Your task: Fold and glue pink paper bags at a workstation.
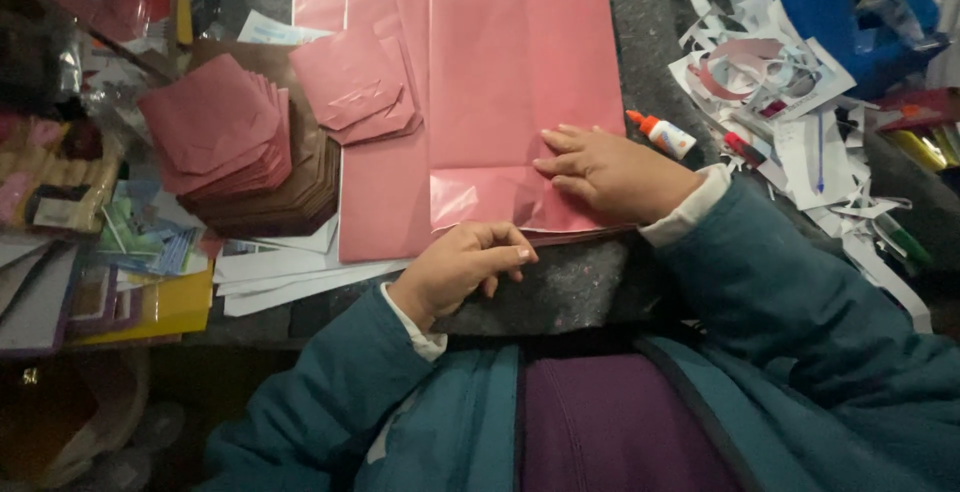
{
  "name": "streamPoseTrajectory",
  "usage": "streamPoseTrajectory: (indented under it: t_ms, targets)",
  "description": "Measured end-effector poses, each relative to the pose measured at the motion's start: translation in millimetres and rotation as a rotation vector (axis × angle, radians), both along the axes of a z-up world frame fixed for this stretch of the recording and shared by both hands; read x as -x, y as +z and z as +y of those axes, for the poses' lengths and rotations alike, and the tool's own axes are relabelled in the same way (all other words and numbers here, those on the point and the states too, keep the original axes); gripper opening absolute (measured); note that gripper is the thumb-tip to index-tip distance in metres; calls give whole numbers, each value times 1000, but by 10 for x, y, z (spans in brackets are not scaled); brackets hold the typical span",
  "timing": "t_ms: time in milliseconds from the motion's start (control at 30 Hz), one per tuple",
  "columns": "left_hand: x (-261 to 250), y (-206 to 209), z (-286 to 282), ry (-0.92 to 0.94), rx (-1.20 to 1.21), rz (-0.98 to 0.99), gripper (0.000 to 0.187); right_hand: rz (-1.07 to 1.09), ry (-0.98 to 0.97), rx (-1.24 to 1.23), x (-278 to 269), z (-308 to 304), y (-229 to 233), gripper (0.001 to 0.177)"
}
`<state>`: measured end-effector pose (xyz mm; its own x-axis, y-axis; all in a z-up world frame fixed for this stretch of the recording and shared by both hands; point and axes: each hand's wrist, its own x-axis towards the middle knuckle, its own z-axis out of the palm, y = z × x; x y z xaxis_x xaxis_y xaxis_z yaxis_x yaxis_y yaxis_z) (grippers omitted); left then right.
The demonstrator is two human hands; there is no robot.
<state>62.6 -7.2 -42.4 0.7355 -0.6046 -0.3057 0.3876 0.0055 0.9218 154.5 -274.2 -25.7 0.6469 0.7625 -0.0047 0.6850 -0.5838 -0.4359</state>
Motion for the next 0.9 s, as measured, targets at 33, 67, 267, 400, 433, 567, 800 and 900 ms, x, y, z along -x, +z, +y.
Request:
streamPoseTrajectory:
  t_ms: [33,67,267,400,433,567,800,900]
  targets:
    - [19,-21,8,6,1,6,22,6,6,1,22,12,26,42]
    - [13,-30,19,-2,15,0,21,6,-3,-23,32,22,63,42]
    - [20,-19,30,-25,44,-24,20,76,-82,-30,66,46,119,41]
    - [12,46,39,-57,-9,-65,21,97,-106,-7,66,54,115,41]
    - [7,36,42,-59,-8,-64,21,97,-108,-7,64,49,104,41]
    - [8,118,41,-90,-39,-86,22,98,-105,-22,65,35,67,41]
    - [7,-69,-13,-79,187,165,25,65,-88,16,88,63,116,43]
    - [1,-250,-3,-45,276,251,23,63,-95,20,97,61,99,43]
